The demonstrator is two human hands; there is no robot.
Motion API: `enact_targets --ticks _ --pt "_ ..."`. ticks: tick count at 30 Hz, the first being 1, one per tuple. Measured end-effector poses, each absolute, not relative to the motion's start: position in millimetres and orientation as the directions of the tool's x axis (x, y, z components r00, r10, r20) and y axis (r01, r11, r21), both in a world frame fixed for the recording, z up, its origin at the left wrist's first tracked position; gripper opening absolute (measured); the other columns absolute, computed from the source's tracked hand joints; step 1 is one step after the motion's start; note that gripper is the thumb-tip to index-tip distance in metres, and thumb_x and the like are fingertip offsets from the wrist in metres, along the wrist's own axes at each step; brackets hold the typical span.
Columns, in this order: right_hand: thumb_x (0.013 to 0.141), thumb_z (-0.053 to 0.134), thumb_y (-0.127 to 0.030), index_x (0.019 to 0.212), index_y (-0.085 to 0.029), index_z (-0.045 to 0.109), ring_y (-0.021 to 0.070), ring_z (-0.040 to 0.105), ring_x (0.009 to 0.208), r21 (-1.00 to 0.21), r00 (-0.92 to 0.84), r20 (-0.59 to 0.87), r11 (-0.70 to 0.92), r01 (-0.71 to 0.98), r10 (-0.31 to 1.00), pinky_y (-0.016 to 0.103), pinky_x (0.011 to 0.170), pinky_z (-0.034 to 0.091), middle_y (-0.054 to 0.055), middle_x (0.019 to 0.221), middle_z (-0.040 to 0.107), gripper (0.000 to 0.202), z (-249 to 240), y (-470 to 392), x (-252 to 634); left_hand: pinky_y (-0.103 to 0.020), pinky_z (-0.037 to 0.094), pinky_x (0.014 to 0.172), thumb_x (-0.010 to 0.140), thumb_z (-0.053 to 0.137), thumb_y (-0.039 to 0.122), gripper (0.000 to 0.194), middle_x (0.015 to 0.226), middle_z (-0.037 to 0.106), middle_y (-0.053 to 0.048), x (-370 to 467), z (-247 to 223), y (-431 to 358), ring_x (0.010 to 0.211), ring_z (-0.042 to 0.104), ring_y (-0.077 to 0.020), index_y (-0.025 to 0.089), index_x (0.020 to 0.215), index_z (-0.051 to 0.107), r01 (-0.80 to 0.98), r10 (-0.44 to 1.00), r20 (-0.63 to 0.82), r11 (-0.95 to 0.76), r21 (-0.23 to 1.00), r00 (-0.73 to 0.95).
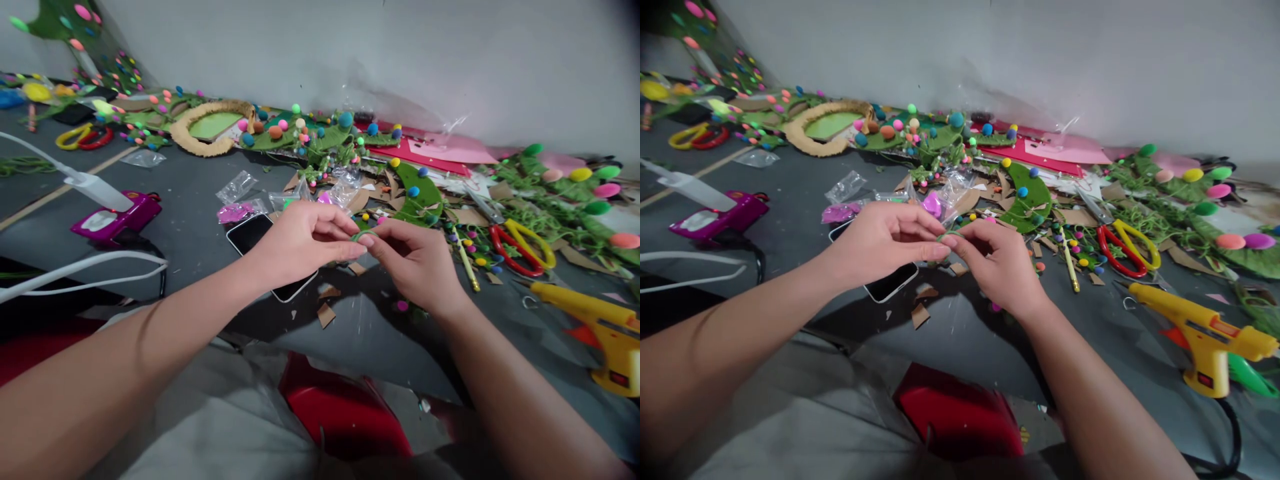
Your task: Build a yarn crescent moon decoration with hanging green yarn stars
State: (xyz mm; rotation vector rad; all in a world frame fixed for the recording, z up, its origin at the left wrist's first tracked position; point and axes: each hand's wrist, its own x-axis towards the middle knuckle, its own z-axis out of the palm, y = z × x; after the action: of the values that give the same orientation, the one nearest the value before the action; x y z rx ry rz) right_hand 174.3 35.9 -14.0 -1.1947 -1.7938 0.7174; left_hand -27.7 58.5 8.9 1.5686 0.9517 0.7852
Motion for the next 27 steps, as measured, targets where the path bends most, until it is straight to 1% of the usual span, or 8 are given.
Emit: enact_targets --ticks 3,7,10,14,16,20,24,27 --pt "0.087 0.075 -0.043 0.076 -0.02 0.072 0.0112 0.047 0.057 -0.816 -0.095 0.33 0.335 0.47 0.939 0.027 0.051 0.034 -0.002 0.063 0.06 0.026 -11.2 37.5 177.3 -0.033 0.063 0.073 0.08 0.081 0.028 0.016 0.083 0.08 -0.002 -27.3 8.6 58.0 0.08 0.077 -0.0199 0.018 0.091 0.074 0.181 0.889 0.016 -0.111 0.977 0.459" --pt "0.089 0.073 -0.04 0.081 -0.021 0.075 0.0136 0.054 0.059 -0.796 0.061 0.377 0.29 0.532 0.924 0.028 0.054 0.04 0.001 0.066 0.066 0.021 -10.0 45.0 187.4 -0.036 0.064 0.08 0.081 0.081 0.027 0.018 0.088 0.081 -0.003 -27.7 7.3 57.8 0.085 0.078 -0.0215 0.018 0.095 0.076 0.177 0.891 -0.014 -0.074 0.981 0.453" --pt "0.085 0.077 -0.042 0.092 -0.021 0.077 0.0161 0.063 0.068 -0.829 0.109 0.382 0.288 0.48 0.918 0.03 0.06 0.047 0.004 0.082 0.074 0.022 -11.6 49.3 192.9 -0.041 0.062 0.091 0.076 0.085 0.029 0.04 0.107 0.08 -0.008 -27.0 5.2 57.7 0.102 0.076 -0.0254 0.017 0.113 0.074 0.171 0.901 -0.051 -0.026 0.985 0.43" --pt "0.081 0.08 -0.045 0.109 -0.021 0.076 0.0177 0.067 0.081 -0.871 -0.024 0.33 0.314 0.377 0.944 0.03 0.069 0.052 0.006 0.096 0.076 0.037 -17.2 47.5 186.9 -0.039 0.061 0.094 0.074 0.087 0.02 0.066 0.118 0.078 -0.01 -24.2 2.6 56.6 0.111 0.074 -0.0255 0.014 0.134 0.061 -0.012 0.865 -0.094 0.115 0.993 0.494" --pt "0.082 0.08 -0.044 0.107 -0.02 0.076 0.0171 0.067 0.083 -0.883 -0.122 0.314 0.337 0.326 0.942 0.03 0.071 0.052 0.005 0.095 0.076 0.035 -20.0 44.8 179.7 -0.036 0.062 0.09 0.074 0.087 0.02 0.064 0.11 0.08 -0.008 -23.3 1.6 56.0 0.101 0.076 -0.0227 0.014 0.132 0.06 -0.022 0.863 -0.076 0.1 0.995 0.5" --pt "0.082 0.08 -0.042 0.085 -0.018 0.075 0.0142 0.063 0.074 -0.893 -0.179 0.331 0.369 0.257 0.926 0.027 0.066 0.048 0.002 0.08 0.072 0.025 -20.8 41.1 169.5 -0.032 0.061 0.079 0.076 0.087 0.03 0.041 0.088 0.081 -0.004 -22.8 1.5 55.1 0.082 0.077 -0.0195 0.016 0.109 0.066 0.109 0.901 0.001 -0.053 0.993 0.434" --pt "0.083 0.079 -0.041 0.077 -0.018 0.071 0.0103 0.054 0.059 -0.889 -0.044 0.334 0.33 0.317 0.942 0.025 0.055 0.04 -0.001 0.067 0.065 0.025 -17.4 44.0 176.9 -0.03 0.06 0.075 0.081 0.081 0.027 0.024 0.08 0.08 -0.001 -22.4 4.8 53.7 0.078 0.077 -0.0181 0.017 0.097 0.067 0.191 0.909 0.062 -0.152 0.97 0.411" --pt "0.086 0.076 -0.043 0.076 -0.019 0.073 0.0098 0.05 0.055 -0.876 0.091 0.329 0.267 0.402 0.94 0.026 0.051 0.036 -0.001 0.062 0.063 0.027 -15.2 50.4 192.0 -0.029 0.06 0.076 0.082 0.081 0.025 0.026 0.085 0.081 -0.003 -23.1 5.9 52.5 0.081 0.077 -0.0178 0.017 0.102 0.067 0.198 0.908 0.028 -0.121 0.973 0.418"
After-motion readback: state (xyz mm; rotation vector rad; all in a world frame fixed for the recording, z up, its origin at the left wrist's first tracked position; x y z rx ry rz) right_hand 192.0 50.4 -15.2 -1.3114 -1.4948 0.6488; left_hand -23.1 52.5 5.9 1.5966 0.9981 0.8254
